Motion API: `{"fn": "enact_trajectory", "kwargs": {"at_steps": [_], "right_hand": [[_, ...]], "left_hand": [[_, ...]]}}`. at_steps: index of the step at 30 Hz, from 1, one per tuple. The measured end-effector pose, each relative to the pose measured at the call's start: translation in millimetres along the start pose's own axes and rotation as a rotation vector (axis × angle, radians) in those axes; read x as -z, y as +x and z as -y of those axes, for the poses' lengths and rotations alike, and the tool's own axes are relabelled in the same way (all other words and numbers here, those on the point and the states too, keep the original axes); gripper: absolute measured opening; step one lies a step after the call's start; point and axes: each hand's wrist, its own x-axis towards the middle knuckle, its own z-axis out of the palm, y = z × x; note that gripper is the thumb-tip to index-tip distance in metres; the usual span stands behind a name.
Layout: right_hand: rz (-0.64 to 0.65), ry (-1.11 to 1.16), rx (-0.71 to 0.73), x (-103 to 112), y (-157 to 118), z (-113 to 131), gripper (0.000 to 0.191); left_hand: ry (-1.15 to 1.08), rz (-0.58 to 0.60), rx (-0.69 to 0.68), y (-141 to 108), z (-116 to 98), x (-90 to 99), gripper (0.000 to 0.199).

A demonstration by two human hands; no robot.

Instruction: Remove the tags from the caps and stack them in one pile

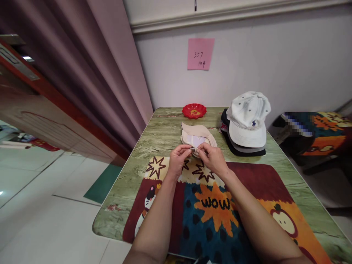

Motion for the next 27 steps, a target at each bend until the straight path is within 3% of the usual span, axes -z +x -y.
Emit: {"fn": "enact_trajectory", "kwargs": {"at_steps": [8, 13, 21, 27], "right_hand": [[-0.082, -0.187, 0.102, -1.7, -0.3, -1.3, 0.019], [-0.076, -0.165, 0.154, -0.3, 0.1, -2.2, 0.023], [-0.021, -0.045, 0.095, 2.0, 0.8, -2.2, 0.018], [0.004, 0.004, 0.133, 1.6, -0.3, 2.3, 0.02]], "left_hand": [[0.044, 0.018, -0.02, -1.8, -2.0, -2.3, 0.022], [0.057, 0.009, -0.049, -3.0, -3.6, -4.4, 0.021], [0.217, 0.012, -0.182, -2.9, -1.4, -3.5, 0.022], [0.189, 0.012, -0.174, -3.6, -1.4, -5.1, 0.02]]}}
